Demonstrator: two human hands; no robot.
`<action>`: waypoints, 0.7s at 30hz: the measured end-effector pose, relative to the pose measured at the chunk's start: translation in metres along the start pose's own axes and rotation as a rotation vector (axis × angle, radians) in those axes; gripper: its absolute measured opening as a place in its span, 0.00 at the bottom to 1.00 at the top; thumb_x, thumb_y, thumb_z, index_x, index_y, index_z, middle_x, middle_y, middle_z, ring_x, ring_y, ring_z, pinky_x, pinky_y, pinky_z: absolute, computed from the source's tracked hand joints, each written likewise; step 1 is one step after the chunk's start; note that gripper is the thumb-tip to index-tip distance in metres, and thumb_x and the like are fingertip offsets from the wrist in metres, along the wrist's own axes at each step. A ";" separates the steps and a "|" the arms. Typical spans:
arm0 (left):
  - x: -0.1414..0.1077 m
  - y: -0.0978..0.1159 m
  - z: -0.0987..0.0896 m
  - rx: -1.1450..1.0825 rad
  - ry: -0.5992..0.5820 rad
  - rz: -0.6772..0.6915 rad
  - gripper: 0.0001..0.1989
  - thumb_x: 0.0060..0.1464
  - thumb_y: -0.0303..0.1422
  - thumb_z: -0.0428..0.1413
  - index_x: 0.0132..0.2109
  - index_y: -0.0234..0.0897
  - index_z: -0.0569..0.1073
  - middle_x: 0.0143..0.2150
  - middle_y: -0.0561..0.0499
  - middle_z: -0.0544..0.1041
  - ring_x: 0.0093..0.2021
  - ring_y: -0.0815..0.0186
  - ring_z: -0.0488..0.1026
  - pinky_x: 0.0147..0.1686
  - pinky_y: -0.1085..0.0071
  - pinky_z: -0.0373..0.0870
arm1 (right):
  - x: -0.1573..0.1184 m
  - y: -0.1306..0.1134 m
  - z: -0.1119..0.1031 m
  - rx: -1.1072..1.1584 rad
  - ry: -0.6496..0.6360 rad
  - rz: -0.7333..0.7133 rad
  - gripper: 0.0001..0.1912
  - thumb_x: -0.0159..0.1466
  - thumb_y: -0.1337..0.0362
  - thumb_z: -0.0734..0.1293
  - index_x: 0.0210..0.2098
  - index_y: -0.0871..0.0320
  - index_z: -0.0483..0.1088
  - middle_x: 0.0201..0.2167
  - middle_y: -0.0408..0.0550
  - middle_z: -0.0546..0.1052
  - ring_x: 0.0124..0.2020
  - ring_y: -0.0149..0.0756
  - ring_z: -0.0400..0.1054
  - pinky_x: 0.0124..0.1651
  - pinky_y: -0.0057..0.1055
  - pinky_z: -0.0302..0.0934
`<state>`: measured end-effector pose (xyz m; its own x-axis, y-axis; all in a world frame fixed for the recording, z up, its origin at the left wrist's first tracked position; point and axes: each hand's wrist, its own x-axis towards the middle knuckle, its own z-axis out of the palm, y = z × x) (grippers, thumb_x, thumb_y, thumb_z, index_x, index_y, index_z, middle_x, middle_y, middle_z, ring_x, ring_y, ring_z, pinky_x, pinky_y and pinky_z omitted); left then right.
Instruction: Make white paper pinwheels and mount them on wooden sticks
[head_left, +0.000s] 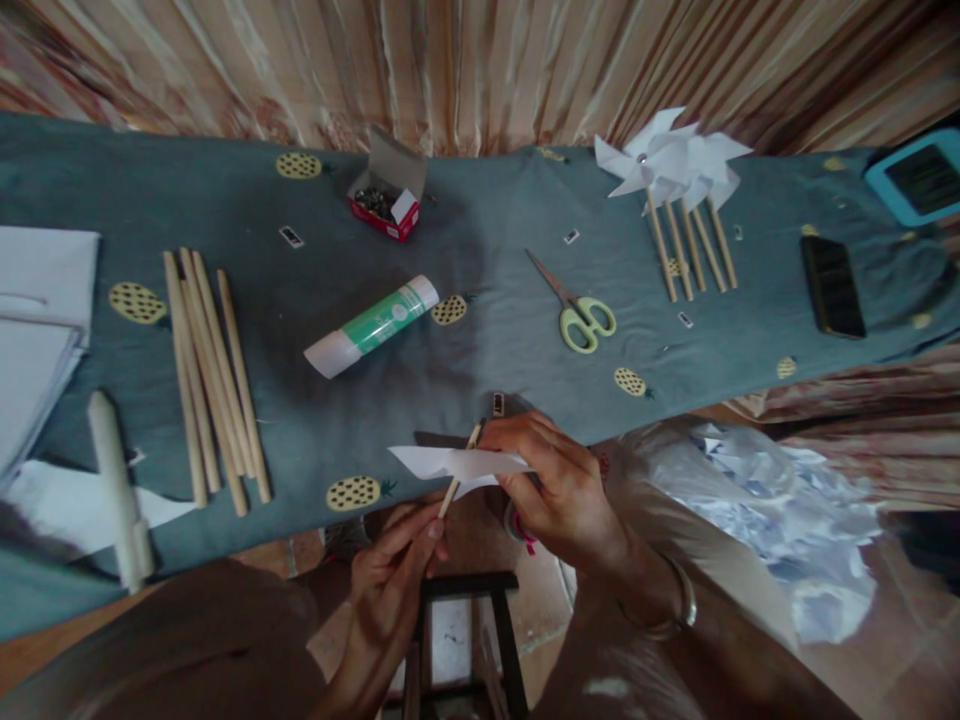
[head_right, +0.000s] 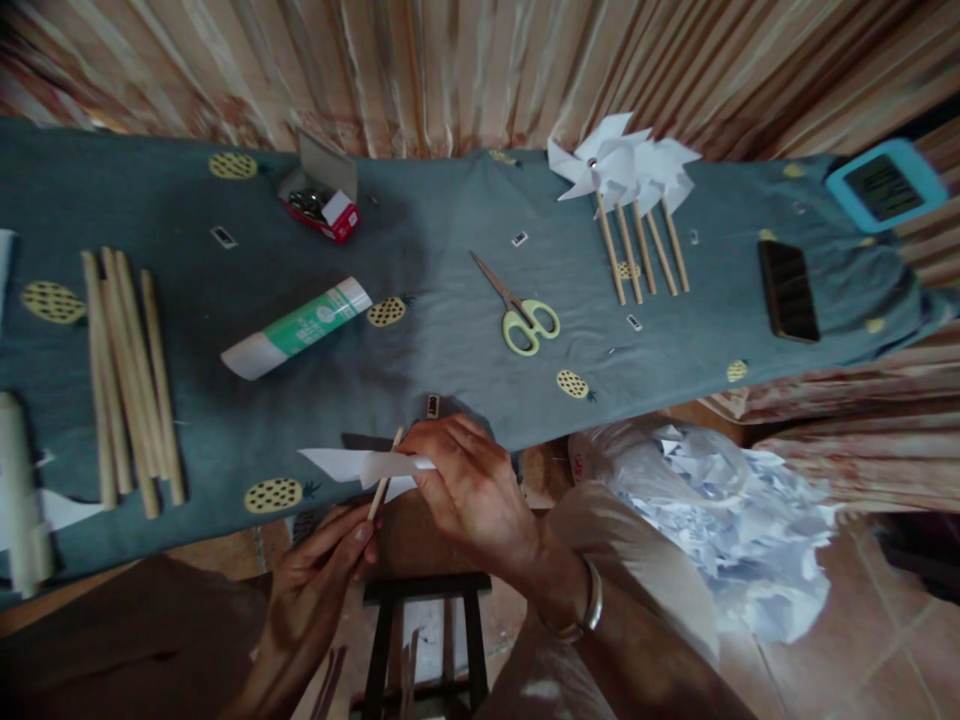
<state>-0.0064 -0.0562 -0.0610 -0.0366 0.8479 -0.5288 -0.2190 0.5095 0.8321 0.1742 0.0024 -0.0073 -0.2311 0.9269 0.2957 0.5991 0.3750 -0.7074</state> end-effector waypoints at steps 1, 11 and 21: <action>0.000 0.000 0.000 -0.002 -0.002 -0.007 0.15 0.42 0.45 0.69 0.35 0.40 0.85 0.21 0.51 0.72 0.21 0.71 0.67 0.18 0.78 0.63 | 0.000 0.000 0.000 -0.001 -0.003 0.002 0.08 0.67 0.71 0.62 0.42 0.55 0.71 0.37 0.47 0.80 0.40 0.35 0.75 0.47 0.33 0.69; 0.000 0.000 -0.001 0.006 -0.005 -0.003 0.14 0.43 0.45 0.69 0.35 0.42 0.85 0.22 0.52 0.72 0.22 0.72 0.67 0.20 0.80 0.63 | 0.000 0.002 0.001 -0.002 0.009 0.002 0.09 0.67 0.72 0.62 0.42 0.56 0.71 0.36 0.46 0.80 0.39 0.35 0.75 0.46 0.33 0.69; -0.001 -0.005 -0.002 -0.009 -0.008 0.008 0.12 0.44 0.43 0.69 0.36 0.43 0.85 0.22 0.52 0.73 0.21 0.72 0.67 0.20 0.79 0.64 | 0.001 0.000 0.000 0.012 -0.027 0.063 0.08 0.66 0.72 0.63 0.41 0.56 0.71 0.37 0.47 0.81 0.40 0.35 0.74 0.46 0.33 0.69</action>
<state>-0.0077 -0.0596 -0.0651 -0.0301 0.8531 -0.5209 -0.2270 0.5017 0.8347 0.1740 0.0032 -0.0075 -0.2138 0.9486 0.2333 0.6036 0.3161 -0.7319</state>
